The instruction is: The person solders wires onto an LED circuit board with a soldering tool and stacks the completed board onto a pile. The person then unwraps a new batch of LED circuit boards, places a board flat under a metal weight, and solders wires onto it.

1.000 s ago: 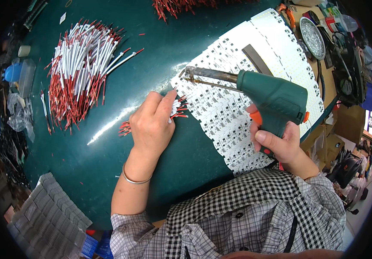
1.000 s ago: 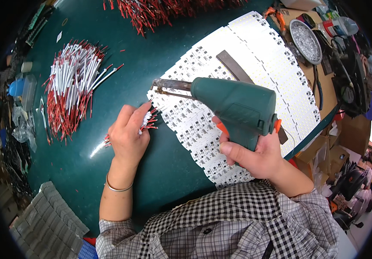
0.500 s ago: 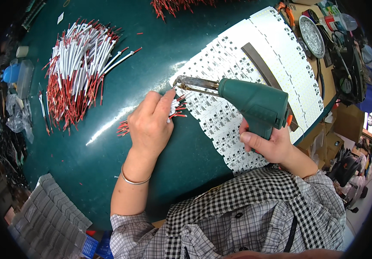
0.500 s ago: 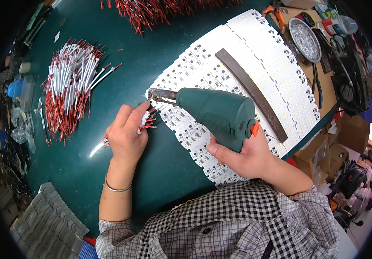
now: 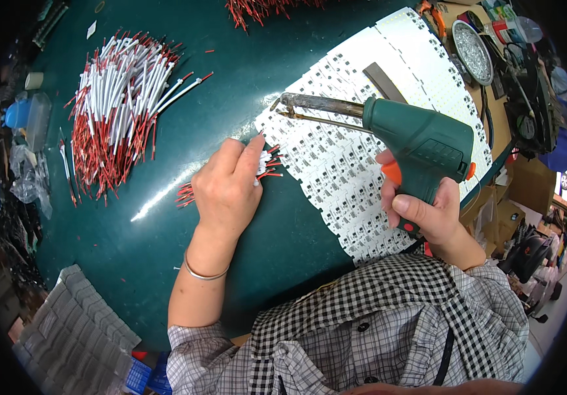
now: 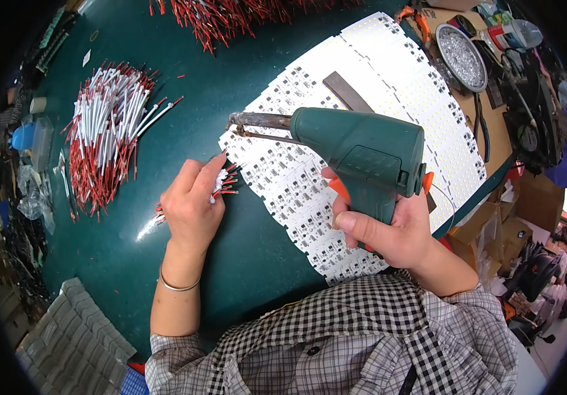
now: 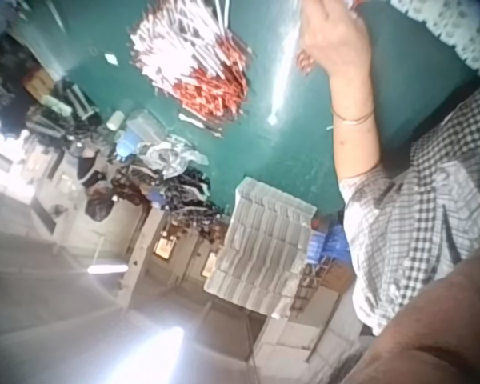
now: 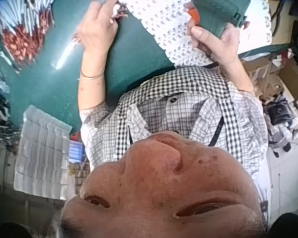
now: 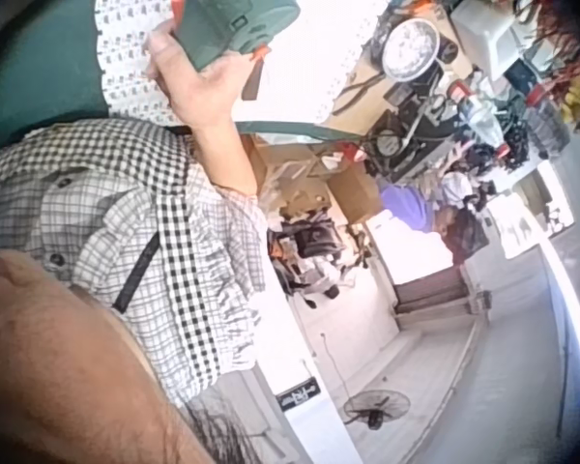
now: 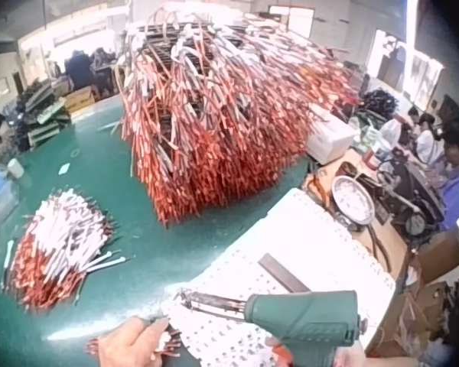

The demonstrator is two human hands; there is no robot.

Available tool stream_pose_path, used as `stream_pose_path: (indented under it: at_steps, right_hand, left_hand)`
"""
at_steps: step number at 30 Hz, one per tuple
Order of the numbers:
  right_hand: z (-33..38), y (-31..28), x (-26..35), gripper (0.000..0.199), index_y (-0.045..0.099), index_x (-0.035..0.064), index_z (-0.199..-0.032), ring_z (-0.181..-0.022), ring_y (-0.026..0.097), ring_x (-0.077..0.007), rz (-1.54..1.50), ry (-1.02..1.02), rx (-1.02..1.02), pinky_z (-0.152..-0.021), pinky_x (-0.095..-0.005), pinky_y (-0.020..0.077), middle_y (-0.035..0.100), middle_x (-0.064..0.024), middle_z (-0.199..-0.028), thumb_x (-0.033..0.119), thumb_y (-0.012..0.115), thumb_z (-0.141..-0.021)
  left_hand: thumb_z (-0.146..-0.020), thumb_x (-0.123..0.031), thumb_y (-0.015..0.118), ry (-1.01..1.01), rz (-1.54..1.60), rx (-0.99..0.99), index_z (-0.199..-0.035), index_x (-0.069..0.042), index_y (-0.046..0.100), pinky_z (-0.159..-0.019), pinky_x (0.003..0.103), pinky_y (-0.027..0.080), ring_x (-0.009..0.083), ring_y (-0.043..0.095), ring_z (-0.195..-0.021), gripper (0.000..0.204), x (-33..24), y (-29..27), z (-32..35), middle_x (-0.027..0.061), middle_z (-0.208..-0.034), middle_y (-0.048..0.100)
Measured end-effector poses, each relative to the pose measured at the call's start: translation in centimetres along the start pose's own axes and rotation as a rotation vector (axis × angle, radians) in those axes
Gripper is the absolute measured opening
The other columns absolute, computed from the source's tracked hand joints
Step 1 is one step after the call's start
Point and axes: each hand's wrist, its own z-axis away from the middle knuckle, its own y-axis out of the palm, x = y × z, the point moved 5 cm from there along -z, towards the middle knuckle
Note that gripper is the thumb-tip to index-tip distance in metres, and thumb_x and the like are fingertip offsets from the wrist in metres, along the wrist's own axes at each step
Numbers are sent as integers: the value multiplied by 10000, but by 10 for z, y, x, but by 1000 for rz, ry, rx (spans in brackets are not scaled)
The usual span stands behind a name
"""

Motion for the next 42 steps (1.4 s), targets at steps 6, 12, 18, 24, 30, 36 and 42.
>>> stream_pose_path:
  at_steps: [6, 12, 18, 24, 30, 36, 42]
  right_hand:
    - [5, -3, 1, 515, 428, -57, -1316, -772, 598, -133, 33, 25, 12, -554, -246, 532, 550, -186, -1246, -2, 643, -851]
    - [10, -5, -1, 488, 455, -48, -1299, -753, 592, -110, 29, 8, 76, -556, -232, 518, 597, -141, -1121, 0, 646, -852]
    - [15, 6, -8, 414, 495, -19, -1239, -673, 569, -80, 71, 79, 40, -553, -219, 491, 621, -68, -921, -11, 643, -851]
    - [16, 6, -14, 369, 510, -4, -1189, -663, 561, -72, 97, 169, 34, -549, -222, 486, 613, -49, -900, -4, 652, -849]
    - [16, 8, -20, 339, 513, 1, -1160, -655, 558, -70, 95, 164, 48, -546, -225, 492, 609, -50, -894, 11, 658, -854]
    - [14, 10, -25, 320, 510, 4, -1147, -649, 564, -77, 111, 143, 66, -545, -227, 500, 605, -50, -883, 14, 653, -861]
    - [15, 14, -24, 297, 519, 4, -1126, -638, 566, -76, 157, 149, 55, -546, -230, 501, 604, -45, -857, 9, 648, -859]
  left_hand:
    - [-591, 63, 612, 97, -71, -32, -980, -58, 675, -461, 319, 443, 195, 531, -540, 412, 0, 0, 1, 53, -730, 535]
    - [-630, 55, 616, 127, -103, 47, -974, -61, 674, -488, 323, 459, 199, 552, -563, 368, -1, -5, -7, 51, -768, 583]
    - [-556, 146, 563, 113, 149, 62, -963, -52, 696, -580, 327, 498, 237, 623, -703, 472, 12, 0, -8, 83, -805, 624]
    - [-533, 144, 581, 136, 146, 58, -949, -54, 709, -581, 321, 496, 230, 623, -705, 478, 10, -2, -9, 81, -799, 625]
    - [-534, 143, 592, 150, 78, 35, -941, -40, 709, -574, 318, 490, 228, 620, -695, 462, 7, -4, -7, 84, -782, 620]
    - [-534, 148, 587, 142, 117, 31, -919, -28, 708, -574, 319, 488, 230, 620, -694, 440, 10, -4, -8, 87, -775, 619]
    - [-534, 145, 589, 144, 88, 37, -914, -27, 708, -578, 322, 491, 231, 621, -696, 434, 8, -5, -8, 86, -772, 619]
